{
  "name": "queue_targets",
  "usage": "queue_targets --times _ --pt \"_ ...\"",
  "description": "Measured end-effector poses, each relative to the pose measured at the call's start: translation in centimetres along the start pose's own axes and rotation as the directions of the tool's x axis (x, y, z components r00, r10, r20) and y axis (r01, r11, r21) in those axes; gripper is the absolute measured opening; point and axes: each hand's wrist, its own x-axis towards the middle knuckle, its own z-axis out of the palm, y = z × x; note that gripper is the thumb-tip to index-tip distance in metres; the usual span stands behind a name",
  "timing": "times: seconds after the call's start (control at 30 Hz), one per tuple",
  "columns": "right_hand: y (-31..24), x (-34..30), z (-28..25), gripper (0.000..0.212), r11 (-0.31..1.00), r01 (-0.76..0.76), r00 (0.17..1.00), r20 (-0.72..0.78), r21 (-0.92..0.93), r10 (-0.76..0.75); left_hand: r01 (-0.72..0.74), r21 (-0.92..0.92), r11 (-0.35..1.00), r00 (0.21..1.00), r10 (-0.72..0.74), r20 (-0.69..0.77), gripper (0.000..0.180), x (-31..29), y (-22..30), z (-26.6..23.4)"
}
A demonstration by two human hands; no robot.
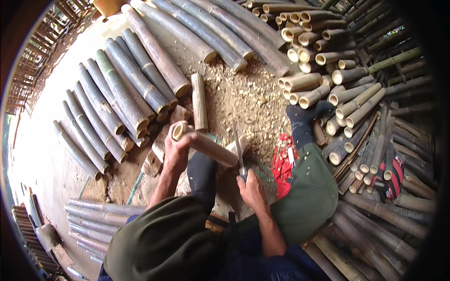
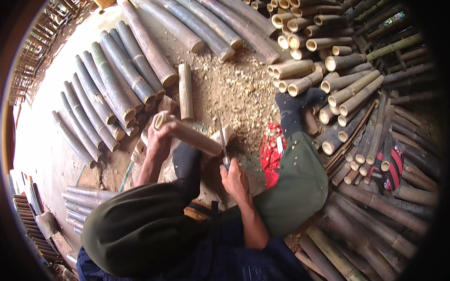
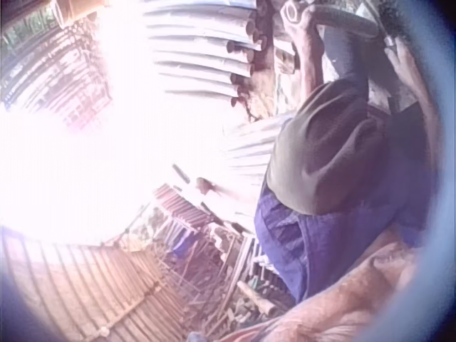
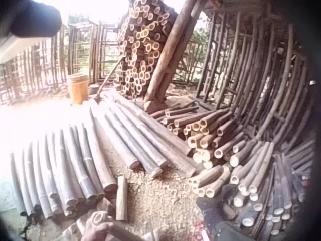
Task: The person sits on the ground in a workshop and uses a knife to shave the outer layer of bamboo segments. They hold the bamboo piece against their leg and scrape the blade along its length to remove the outer skin, creating a pile of shavings.
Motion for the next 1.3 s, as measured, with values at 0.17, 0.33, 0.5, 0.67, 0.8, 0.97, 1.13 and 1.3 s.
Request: queue_targets --times 0.17,0.33,0.5,0.67,0.8,0.97,1.13,1.3 --pt "-6.8 -0.7 -5.7 0.029 0.955 0.23 0.957 -0.222 0.19 -0.186 -0.048 -0.069 0.996 0.955 0.025 -0.295 0.043 -0.3 -1.7 -0.6" --pt "-3.9 -0.2 -2.2 0.029 0.925 0.284 0.92 -0.344 0.254 -0.188 -0.102 -0.101 0.99 0.988 0.089 -0.129 0.038 -0.8 -0.9 1.4" --pt "0.4 0.8 0.1 0.033 1.0 0.016 0.998 -0.062 -0.005 -0.016 -0.15 -0.125 0.981 0.988 0.146 -0.045 0.038 -0.4 -0.4 1.6" --pt "-6.0 -1.0 -4.5 0.031 0.944 0.259 0.947 -0.244 0.205 -0.207 -0.09 -0.153 0.984 0.989 0.107 0.106 0.04 -0.2 -0.1 0.0" --pt "-2.0 -0.5 0.9 0.032 0.996 0.008 0.987 -0.16 0.09 0.007 -0.091 -0.143 0.986 0.981 0.114 0.158 0.041 -0.7 -0.6 0.6" --pt "-1.4 0.0 0.0 0.036 0.993 0.02 0.998 -0.055 0.112 -0.014 -0.122 0.006 0.993 0.973 0.118 0.197 0.043 -0.8 0.4 0.1" --pt "-5.5 -1.4 -4.3 0.032 0.942 0.246 0.942 -0.286 0.23 -0.176 -0.075 0.307 0.949 0.98 0.012 0.201 0.047 -1.2 2.1 -0.6" --pt "0.0 1.1 1.9 0.032 1.0 -0.026 0.997 -0.07 -0.015 0.025 -0.062 0.367 0.928 0.975 -0.022 0.221 0.052 -1.7 2.9 0.6"
